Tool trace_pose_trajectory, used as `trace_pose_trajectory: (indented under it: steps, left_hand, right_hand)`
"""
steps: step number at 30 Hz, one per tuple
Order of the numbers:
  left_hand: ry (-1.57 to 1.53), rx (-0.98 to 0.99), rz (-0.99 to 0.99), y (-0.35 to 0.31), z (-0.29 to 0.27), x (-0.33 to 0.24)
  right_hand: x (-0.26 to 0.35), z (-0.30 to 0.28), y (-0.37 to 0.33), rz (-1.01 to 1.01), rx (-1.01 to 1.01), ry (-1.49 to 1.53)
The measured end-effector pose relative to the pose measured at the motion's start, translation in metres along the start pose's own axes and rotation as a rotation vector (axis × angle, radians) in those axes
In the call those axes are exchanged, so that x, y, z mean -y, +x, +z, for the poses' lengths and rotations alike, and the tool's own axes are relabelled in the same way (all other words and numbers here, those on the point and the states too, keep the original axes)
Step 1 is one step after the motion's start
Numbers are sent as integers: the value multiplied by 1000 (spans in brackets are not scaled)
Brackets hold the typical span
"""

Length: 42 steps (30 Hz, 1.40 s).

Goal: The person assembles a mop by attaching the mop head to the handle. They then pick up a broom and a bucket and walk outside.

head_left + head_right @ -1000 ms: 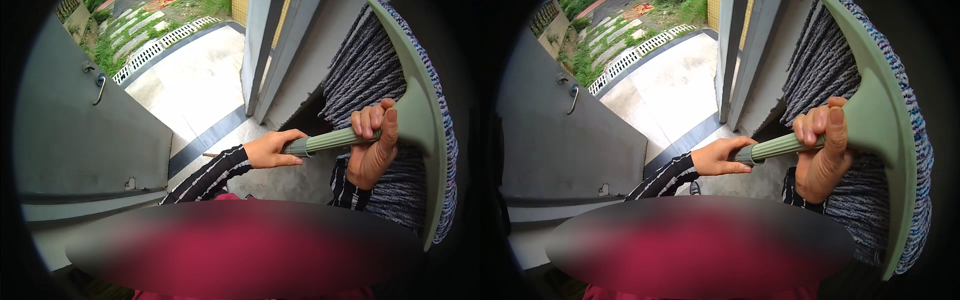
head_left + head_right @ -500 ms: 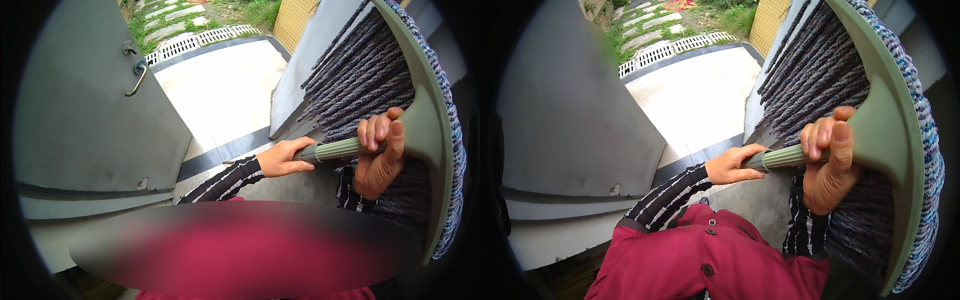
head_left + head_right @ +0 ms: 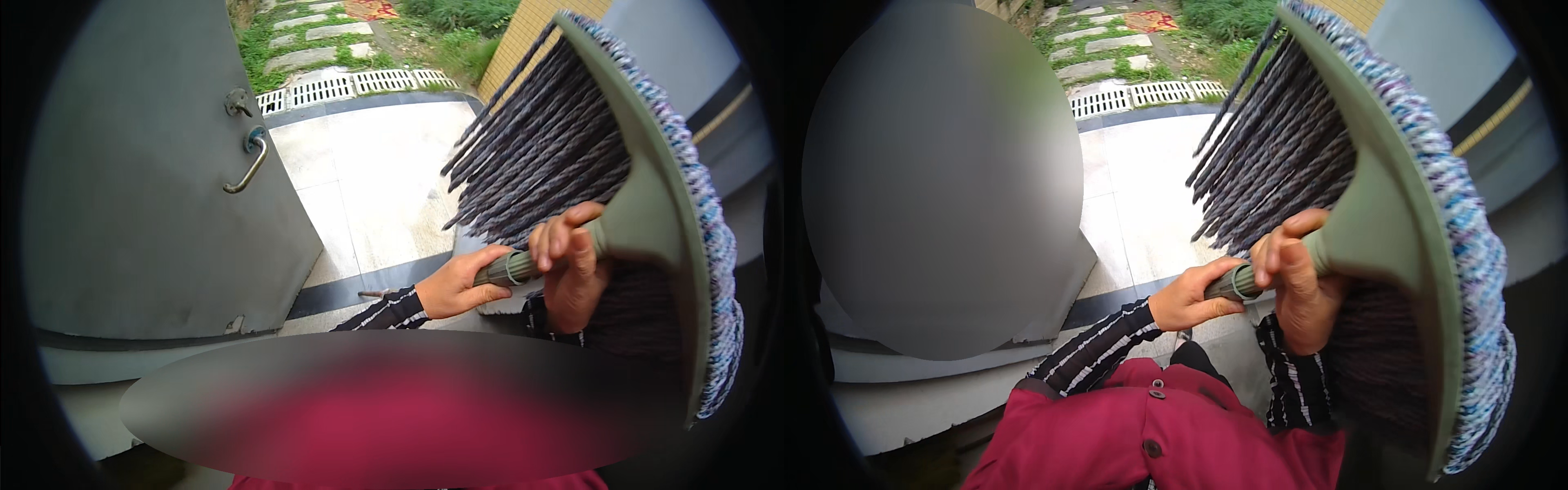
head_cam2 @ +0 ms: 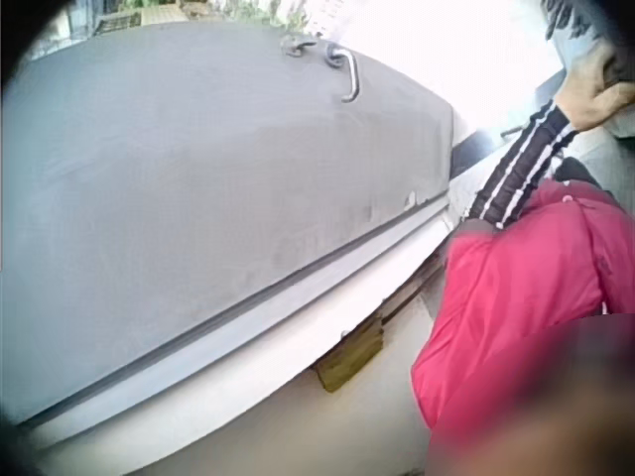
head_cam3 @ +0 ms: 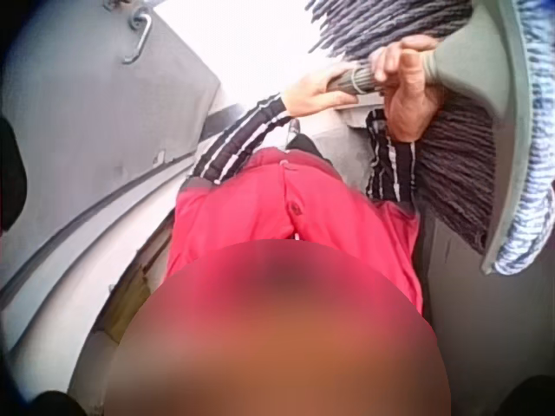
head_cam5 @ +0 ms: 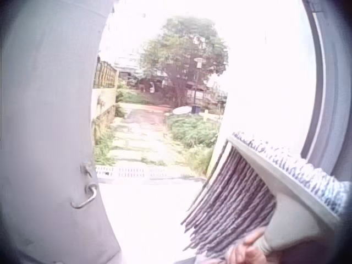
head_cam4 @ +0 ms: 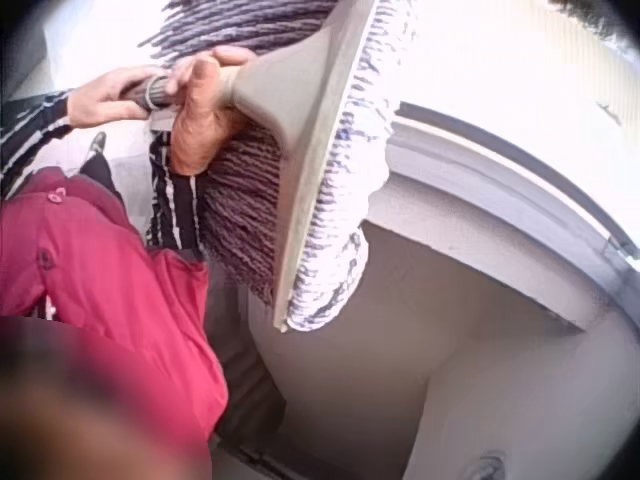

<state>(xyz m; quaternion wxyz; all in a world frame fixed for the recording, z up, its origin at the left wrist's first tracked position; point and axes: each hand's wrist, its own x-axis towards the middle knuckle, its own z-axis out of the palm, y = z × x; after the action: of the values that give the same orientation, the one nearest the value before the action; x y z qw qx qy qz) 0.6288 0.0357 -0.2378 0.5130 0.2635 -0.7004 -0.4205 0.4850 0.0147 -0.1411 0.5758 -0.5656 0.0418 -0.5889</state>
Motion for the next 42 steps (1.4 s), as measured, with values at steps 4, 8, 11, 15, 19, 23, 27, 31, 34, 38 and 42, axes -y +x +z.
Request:
trace_pose_trajectory:
  steps: [4,8,11,15,19,23,27,31,34,38,42]
  left_hand:
    - [69,-23,37,15,-2,-27]
    - [98,-82,36,17,1,-47]
    - [139,-110,120,22,9,-57]
    - [209,-210,19,23,25,-64]
    - [173,-287,-102,26,30,-67]
    - [285,-298,-167,27,17,-59]
    - [326,-411,-52,-7,-10,-23]
    - [493,-642,-283,-92,-63,34]
    - [843,-711,-499,-169,-93,77]
    - [1386,-581,-852,-239,-120,125]
    - [1556,-355,-1462,-283,-127,187]
  right_hand:
    - [1,6,6,43,-9,-75]
    - [0,2,9,-106,134,-264]
    - [2,-4,1,-3,174,-130]
    - [5,-9,-5,-1,159,15]
    - [3,-4,-6,5,10,112]
    - [-7,4,7,-25,-25,268]
    - [-10,-2,14,-129,11,134]
    - [-16,-12,24,-195,87,111]
    - [-21,-19,27,-226,60,113]
    - [-34,-37,47,-282,110,124]
    - [-41,-65,77,-277,216,209]
